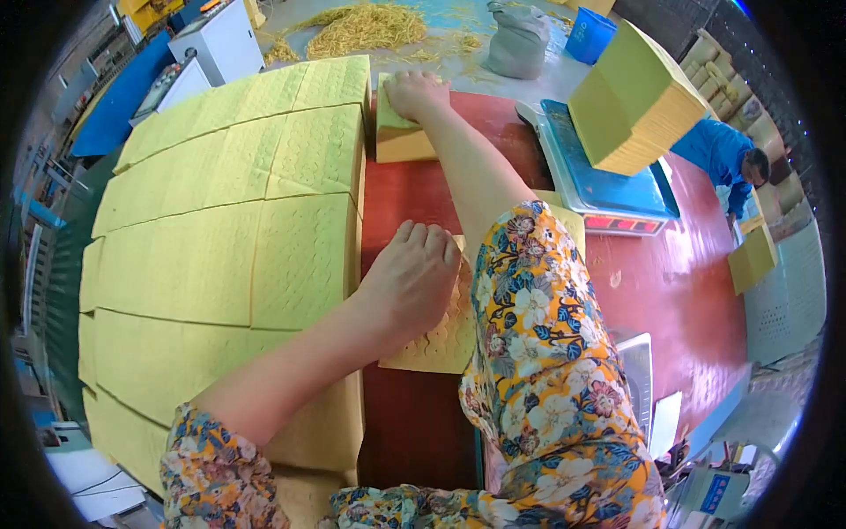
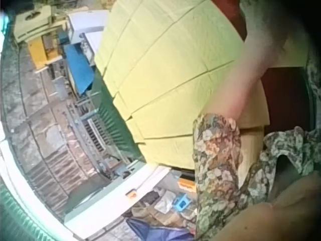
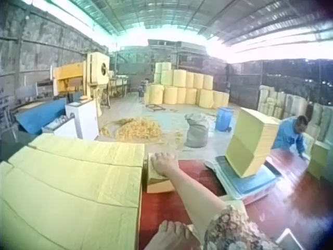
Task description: Weigh stacks of textured yellow manufactured sheets on an electronic scale and organize them on a workbench.
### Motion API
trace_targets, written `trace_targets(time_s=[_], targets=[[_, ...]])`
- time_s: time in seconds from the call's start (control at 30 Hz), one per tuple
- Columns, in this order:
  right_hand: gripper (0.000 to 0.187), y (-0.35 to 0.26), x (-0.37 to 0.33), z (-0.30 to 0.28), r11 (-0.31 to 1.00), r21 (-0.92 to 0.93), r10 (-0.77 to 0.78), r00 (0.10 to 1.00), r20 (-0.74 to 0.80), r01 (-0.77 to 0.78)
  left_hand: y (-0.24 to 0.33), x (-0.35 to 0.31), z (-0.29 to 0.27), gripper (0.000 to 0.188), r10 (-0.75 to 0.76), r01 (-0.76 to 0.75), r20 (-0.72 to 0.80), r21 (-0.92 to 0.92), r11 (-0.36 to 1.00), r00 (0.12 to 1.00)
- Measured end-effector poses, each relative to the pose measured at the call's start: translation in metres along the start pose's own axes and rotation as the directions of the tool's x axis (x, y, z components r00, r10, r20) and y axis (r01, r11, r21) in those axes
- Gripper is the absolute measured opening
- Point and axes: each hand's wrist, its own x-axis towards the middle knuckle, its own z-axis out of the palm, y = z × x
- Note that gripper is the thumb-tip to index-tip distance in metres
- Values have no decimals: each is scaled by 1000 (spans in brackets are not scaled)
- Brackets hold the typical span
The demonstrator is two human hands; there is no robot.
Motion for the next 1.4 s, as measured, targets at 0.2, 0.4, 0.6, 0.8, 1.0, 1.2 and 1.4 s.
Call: trace_targets(time_s=[0.2,0.4,0.6,0.8,1.0,1.2,1.4], targets=[[54,11,-95,-23,999,4,-39,998,-51,39,23,-16,-8,25,20,-21,-54,-4,1000,998],[58,20,-164,-33,995,103,5,999,-49,0,27,5,-2,28,1,12,141,-89,996,990],[41,31,-242,-102,904,208,-228,831,-507,374,22,-8,-14,42,-32,36,65,-48,998,997],[17,19,-456,-120,424,222,-872,463,-162,878,4,-10,-5,44,-9,5,-43,-102,995,999],[16,7,-485,-110,518,-78,-711,480,514,852,-1,24,-20,40,-119,162,198,-219,962,973],[18,7,-487,-118,447,-59,-751,410,518,893,11,14,-4,46,-184,193,60,-230,954,981],[18,24,-481,-131,470,-89,-688,427,586,878,14,-6,-7,48,-264,293,138,-288,912,955]])
